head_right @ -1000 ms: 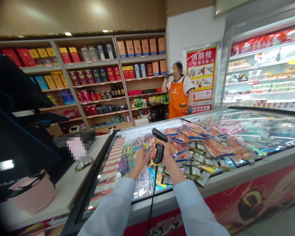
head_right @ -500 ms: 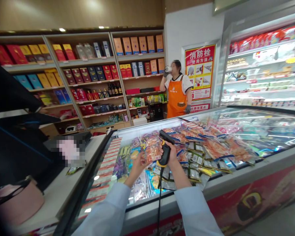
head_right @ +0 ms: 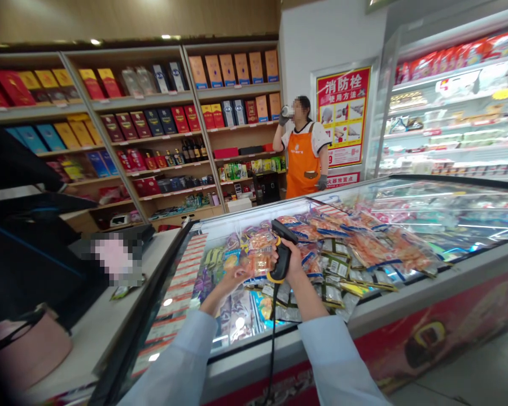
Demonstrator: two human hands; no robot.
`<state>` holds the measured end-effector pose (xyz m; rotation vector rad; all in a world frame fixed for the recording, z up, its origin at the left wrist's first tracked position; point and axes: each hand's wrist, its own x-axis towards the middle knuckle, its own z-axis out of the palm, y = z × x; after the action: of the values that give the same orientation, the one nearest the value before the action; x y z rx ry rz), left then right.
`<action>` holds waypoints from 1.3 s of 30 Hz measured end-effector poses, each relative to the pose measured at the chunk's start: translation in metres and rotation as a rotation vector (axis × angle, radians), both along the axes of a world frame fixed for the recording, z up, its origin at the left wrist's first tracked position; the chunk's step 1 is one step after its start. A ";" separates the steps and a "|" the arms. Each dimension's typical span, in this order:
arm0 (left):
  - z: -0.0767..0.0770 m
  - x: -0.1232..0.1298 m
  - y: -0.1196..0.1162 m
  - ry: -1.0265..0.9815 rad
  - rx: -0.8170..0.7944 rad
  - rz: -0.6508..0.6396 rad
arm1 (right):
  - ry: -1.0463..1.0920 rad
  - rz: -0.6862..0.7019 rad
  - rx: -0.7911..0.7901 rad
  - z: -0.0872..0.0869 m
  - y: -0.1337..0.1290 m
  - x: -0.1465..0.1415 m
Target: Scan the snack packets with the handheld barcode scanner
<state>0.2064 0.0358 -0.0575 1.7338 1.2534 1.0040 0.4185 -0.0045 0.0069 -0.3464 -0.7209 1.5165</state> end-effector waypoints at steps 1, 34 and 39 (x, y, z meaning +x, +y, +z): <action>-0.001 0.003 -0.001 -0.016 -0.002 0.010 | -0.002 0.011 -0.011 0.000 0.000 0.000; 0.053 -0.031 -0.028 -0.182 0.568 0.483 | -0.226 0.159 0.002 0.002 -0.006 -0.013; 0.054 -0.032 -0.028 -0.185 0.563 0.493 | -0.223 0.155 -0.031 0.002 -0.007 -0.012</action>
<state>0.1748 0.0082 -0.0039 1.6985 1.3940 1.9094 0.4066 -0.0111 0.0090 -0.4982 -0.9175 1.6536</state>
